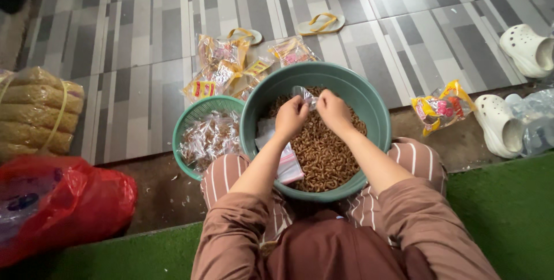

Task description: The person scoops brown snack pieces from a large green basin into small clear plastic bags using a spoon, then seals each bag and places it into a green basket. The process repeats continuously throughout the clip.

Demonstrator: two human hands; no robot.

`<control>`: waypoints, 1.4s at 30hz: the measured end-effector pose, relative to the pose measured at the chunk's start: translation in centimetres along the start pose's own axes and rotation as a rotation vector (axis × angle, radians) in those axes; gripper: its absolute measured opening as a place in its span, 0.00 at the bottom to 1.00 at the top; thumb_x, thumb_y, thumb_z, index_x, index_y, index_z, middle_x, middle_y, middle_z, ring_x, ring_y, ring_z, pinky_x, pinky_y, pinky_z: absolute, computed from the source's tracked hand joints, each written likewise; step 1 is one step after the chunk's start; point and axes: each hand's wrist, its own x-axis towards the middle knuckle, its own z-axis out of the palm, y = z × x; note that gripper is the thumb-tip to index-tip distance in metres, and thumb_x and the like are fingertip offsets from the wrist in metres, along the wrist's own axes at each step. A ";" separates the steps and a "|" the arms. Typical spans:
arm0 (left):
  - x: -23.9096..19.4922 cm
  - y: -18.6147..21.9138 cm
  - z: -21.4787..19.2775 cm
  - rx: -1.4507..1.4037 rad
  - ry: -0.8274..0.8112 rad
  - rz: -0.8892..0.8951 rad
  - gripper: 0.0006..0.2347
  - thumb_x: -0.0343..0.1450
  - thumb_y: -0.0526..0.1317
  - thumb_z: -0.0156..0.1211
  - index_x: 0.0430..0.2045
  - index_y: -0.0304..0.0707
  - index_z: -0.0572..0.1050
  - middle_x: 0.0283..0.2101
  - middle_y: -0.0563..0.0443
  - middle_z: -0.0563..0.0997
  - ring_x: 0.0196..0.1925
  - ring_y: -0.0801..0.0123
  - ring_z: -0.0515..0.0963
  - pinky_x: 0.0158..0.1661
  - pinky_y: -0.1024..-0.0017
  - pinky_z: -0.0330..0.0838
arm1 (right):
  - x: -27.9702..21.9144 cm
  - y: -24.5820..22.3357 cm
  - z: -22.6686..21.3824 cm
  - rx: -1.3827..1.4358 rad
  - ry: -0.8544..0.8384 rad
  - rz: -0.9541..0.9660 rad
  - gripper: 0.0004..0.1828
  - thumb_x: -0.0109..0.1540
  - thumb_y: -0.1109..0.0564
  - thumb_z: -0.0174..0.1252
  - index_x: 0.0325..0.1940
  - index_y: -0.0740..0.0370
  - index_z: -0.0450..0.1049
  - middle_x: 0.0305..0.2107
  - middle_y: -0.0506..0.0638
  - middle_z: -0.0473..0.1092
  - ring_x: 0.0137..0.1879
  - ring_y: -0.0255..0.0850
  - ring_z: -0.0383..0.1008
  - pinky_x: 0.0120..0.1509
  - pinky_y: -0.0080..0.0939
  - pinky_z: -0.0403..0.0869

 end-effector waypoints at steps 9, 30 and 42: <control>0.0 2.8 0.1 0.124 0.083 0.293 0.05 0.70 0.39 0.58 0.30 0.39 0.77 0.29 0.39 0.80 0.34 0.44 0.80 0.36 0.50 0.72 | -0.8 -0.8 -1.4 0.050 0.059 -0.430 0.13 0.65 0.65 0.53 0.51 0.64 0.77 0.43 0.58 0.76 0.49 0.54 0.77 0.53 0.48 0.75; 0.3 4.0 -1.9 0.282 0.122 0.253 0.14 0.63 0.47 0.70 0.32 0.41 0.74 0.30 0.48 0.80 0.39 0.53 0.80 0.56 0.48 0.64 | 2.2 7.5 -2.2 0.318 -0.036 0.186 0.24 0.62 0.58 0.63 0.63 0.60 0.72 0.51 0.60 0.71 0.51 0.50 0.77 0.57 0.47 0.77; 0.6 4.9 -4.6 -0.120 0.139 0.087 0.13 0.65 0.43 0.72 0.33 0.33 0.76 0.27 0.47 0.82 0.29 0.64 0.84 0.35 0.69 0.76 | -1.0 13.9 3.1 -0.229 -0.172 0.316 0.14 0.70 0.47 0.51 0.52 0.54 0.77 0.49 0.56 0.75 0.55 0.57 0.74 0.56 0.57 0.71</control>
